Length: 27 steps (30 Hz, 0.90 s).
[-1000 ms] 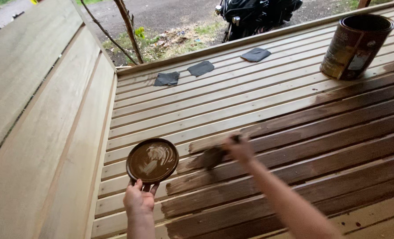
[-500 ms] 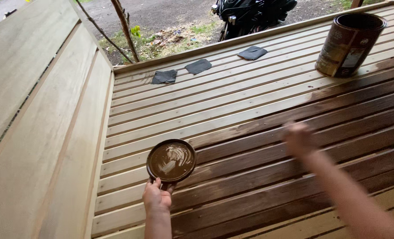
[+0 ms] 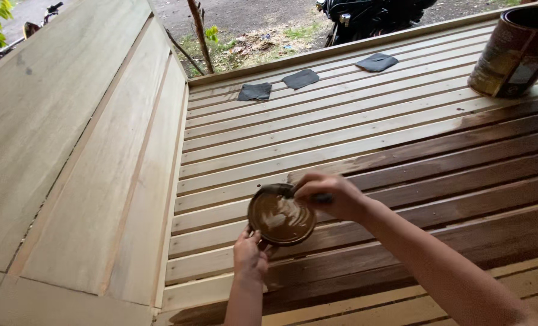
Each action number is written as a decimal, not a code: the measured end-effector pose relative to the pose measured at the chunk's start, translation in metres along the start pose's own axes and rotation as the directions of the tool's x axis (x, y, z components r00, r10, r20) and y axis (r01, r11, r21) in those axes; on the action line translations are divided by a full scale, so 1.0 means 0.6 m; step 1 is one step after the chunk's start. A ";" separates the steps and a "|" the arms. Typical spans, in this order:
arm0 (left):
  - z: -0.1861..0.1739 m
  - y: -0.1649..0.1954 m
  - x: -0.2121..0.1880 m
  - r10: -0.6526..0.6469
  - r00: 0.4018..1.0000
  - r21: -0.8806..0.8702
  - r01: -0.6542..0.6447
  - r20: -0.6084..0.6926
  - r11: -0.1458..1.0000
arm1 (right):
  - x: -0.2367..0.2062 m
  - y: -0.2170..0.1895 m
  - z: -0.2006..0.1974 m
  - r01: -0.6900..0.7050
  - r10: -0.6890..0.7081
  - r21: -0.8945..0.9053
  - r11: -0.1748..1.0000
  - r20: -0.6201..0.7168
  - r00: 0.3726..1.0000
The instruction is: The person applies brown wood stain to a slatted wooden workbench using a brush. They repeatedly dip the brush into a small metal lid filled with stain and spread it across the slats. A black dog briefly walks under the bench and is touched with the brush.
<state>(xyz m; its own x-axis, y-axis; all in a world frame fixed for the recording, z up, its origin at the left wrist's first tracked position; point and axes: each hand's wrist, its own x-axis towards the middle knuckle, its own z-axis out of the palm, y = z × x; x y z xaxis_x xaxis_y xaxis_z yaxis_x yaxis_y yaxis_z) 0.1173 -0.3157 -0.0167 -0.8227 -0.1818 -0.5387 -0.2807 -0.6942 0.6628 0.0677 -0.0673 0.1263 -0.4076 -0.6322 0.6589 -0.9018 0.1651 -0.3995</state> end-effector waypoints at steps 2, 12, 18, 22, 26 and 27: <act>0.013 -0.002 -0.011 -0.004 0.997 0.053 0.000 0.074 0.999 | 0.002 -0.012 0.013 0.046 -0.048 0.014 0.999 0.130 0.990; 0.062 -0.026 -0.034 0.017 0.979 0.112 -0.041 0.203 0.993 | -0.098 0.006 -0.060 -0.076 0.101 -0.134 0.988 0.189 0.977; 0.124 -0.089 -0.033 0.264 0.954 0.094 -0.278 0.142 0.956 | -0.204 0.038 -0.034 -0.169 0.167 -0.103 0.980 -0.022 0.986; 0.150 -0.139 -0.028 0.442 0.890 0.177 -0.455 0.113 0.872 | -0.248 0.001 0.027 -0.475 0.430 -0.148 0.867 -0.257 0.865; 0.161 -0.139 -0.035 0.513 0.857 0.258 -0.507 0.047 0.823 | -0.256 -0.021 0.026 -0.529 0.570 0.220 0.820 -0.398 0.719; 0.163 -0.133 -0.041 0.448 0.894 0.235 -0.436 0.002 0.869 | -0.257 -0.014 0.007 -0.512 0.623 0.357 0.781 -0.393 0.676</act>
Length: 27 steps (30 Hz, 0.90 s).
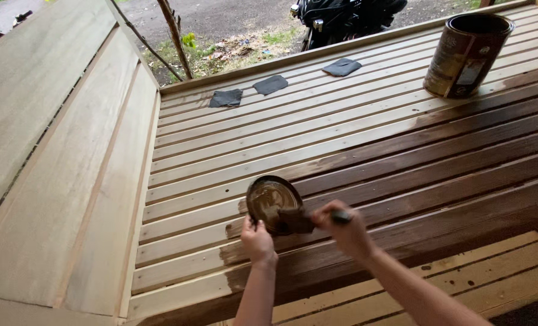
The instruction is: The person applies brown wood stain to a slatted wooden workbench using a brush. They repeatedly dip the brush into a small metal lid filled with stain and spread it across the slats. A black dog briefly walks under the bench and is touched with the brush.
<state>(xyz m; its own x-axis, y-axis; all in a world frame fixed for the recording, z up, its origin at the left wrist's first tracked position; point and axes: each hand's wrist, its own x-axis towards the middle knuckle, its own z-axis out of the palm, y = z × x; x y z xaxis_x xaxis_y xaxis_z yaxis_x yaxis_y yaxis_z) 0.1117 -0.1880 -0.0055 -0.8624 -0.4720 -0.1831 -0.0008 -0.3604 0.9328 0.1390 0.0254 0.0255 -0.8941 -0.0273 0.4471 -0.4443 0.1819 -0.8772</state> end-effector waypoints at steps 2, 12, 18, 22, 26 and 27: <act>-0.003 0.024 -0.003 -0.157 0.987 -0.061 0.154 -0.044 0.986 | 0.034 0.005 -0.044 -0.120 0.116 -0.036 0.992 -0.097 0.988; -0.082 0.091 -0.024 -0.200 0.929 -0.073 0.186 -0.312 0.980 | 0.118 0.102 -0.071 0.339 -0.141 -0.894 0.291 0.311 0.940; -0.140 0.104 0.006 -0.177 0.937 -0.225 0.111 -0.302 0.968 | 0.042 0.071 0.166 0.356 -0.164 -0.559 0.749 0.363 0.917; -0.156 0.104 0.016 -0.174 0.936 -0.258 0.095 -0.305 0.961 | 0.081 0.074 0.152 0.148 -0.129 -0.216 0.965 0.097 0.987; -0.145 0.097 0.014 -0.190 0.943 -0.297 0.106 -0.272 0.949 | 0.087 0.137 -0.015 -0.322 0.329 0.085 0.943 -0.085 0.940; -0.140 0.095 0.012 -0.193 0.947 -0.288 0.115 -0.257 0.951 | 0.079 0.155 -0.068 -0.295 0.286 -0.028 0.955 -0.177 0.942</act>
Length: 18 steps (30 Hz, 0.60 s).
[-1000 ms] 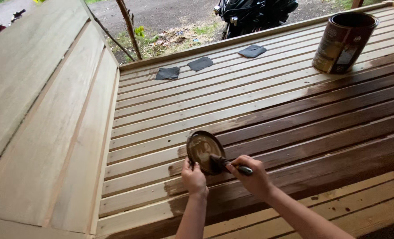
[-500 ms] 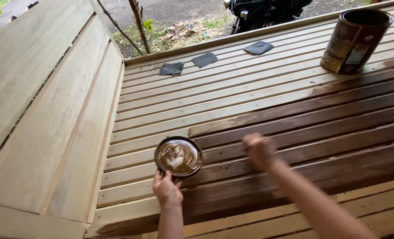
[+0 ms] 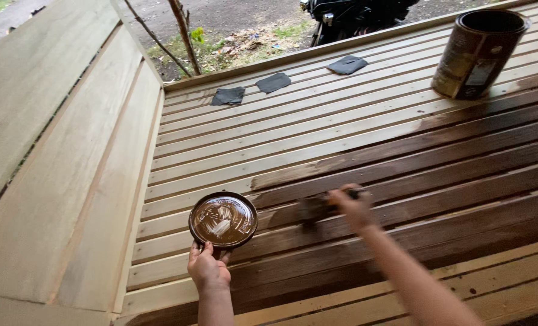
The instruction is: The person applies brown wood stain to a slatted wooden workbench using a brush. They repeatedly dip the brush into a small metal lid filled with stain and spread it across the slats. A black dog briefly walks under the bench and is touched with the brush.
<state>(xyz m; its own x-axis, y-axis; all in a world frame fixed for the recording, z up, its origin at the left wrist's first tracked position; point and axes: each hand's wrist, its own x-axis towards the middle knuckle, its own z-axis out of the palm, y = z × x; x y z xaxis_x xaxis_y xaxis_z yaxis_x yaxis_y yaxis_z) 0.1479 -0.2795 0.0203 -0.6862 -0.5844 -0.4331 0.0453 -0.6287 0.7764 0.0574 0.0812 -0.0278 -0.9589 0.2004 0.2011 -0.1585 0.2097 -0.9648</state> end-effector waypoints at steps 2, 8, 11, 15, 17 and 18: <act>0.007 -0.009 -0.010 -0.016 1.000 0.024 0.015 0.025 1.000 | 0.025 0.038 -0.108 0.128 -0.145 -0.159 0.979 -0.105 0.984; 0.023 -0.025 -0.051 -0.058 0.998 0.058 0.059 -0.019 0.997 | 0.120 0.043 -0.372 0.011 -0.198 -0.600 0.800 -0.247 0.949; 0.022 -0.022 -0.069 -0.032 0.999 0.082 0.035 -0.038 0.996 | 0.147 0.024 -0.370 0.067 -0.337 -0.789 0.611 -0.183 0.924; 0.007 -0.014 -0.079 -0.027 0.999 0.038 0.029 -0.038 0.999 | 0.116 0.017 -0.159 0.339 -0.396 -0.935 -0.101 0.350 0.849; -0.010 -0.009 -0.075 -0.009 0.999 0.034 0.011 -0.052 0.999 | 0.050 0.005 -0.033 0.433 -0.360 -0.891 -0.140 0.453 0.815; -0.020 -0.005 -0.071 0.006 0.998 0.026 -0.004 -0.064 1.000 | 0.017 -0.009 0.019 0.494 -0.252 -0.854 -0.166 0.521 0.816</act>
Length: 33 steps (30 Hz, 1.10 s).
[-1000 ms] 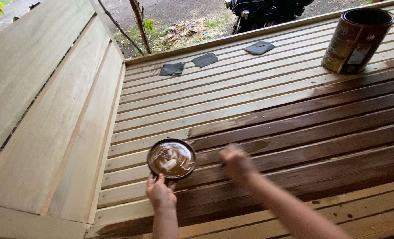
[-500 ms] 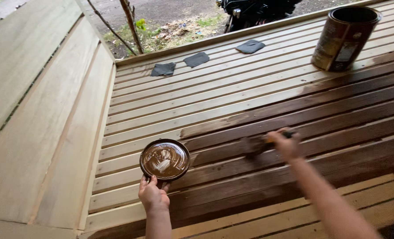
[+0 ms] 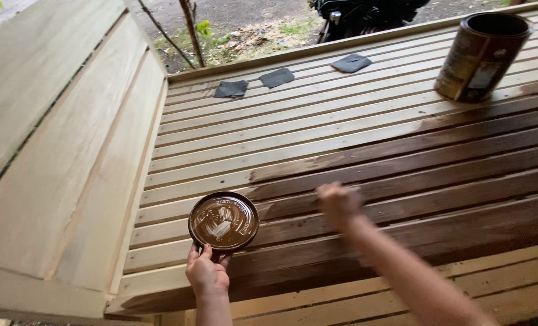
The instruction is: The person applies brown wood stain to a slatted wooden workbench using a brush. They repeatedly dip the brush into a small metal lid filled with stain and spread it across the slats. A black dog briefly walks under the bench and is touched with the brush.
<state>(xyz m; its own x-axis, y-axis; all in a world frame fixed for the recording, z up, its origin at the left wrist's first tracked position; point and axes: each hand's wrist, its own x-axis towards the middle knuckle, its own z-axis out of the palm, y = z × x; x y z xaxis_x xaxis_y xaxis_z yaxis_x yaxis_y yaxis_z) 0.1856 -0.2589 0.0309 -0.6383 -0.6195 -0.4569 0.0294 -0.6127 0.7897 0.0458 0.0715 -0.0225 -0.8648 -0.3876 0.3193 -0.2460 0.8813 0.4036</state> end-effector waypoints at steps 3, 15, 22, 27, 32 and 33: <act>-0.028 0.019 0.023 0.028 0.999 -0.028 -0.029 -0.018 0.999 | 0.032 -0.170 -0.088 0.090 0.012 0.442 0.892 -0.221 0.975; -0.058 0.087 0.081 0.000 1.000 -0.039 -0.001 -0.018 0.999 | 0.023 -0.019 -0.048 -0.214 0.257 0.976 -0.030 0.215 0.942; -0.040 0.083 0.068 -0.074 0.996 -0.015 0.075 0.054 0.997 | -0.091 0.317 0.000 -0.571 0.452 0.495 0.655 0.349 0.821; -0.037 0.085 0.060 -0.101 0.995 0.035 0.100 0.025 0.994 | -0.091 0.262 -0.051 -0.452 0.290 0.460 0.765 0.381 0.878; -0.035 0.092 0.072 -0.127 0.991 0.002 0.127 0.049 0.992 | -0.053 -0.008 -0.135 -0.048 -0.051 0.649 0.760 0.133 0.990; -0.035 0.094 0.075 -0.125 0.990 0.005 0.125 0.064 0.992 | -0.044 -0.059 -0.154 -0.067 -0.122 0.726 0.685 0.205 0.971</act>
<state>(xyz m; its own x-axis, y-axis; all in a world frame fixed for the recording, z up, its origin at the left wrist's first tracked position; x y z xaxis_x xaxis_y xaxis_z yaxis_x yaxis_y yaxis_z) 0.1751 -0.3316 0.0462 -0.6850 -0.5051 -0.5251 -0.0544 -0.6833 0.7281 0.1178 0.0259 0.0338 -0.8995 -0.4286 0.0847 -0.4281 0.8257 -0.3673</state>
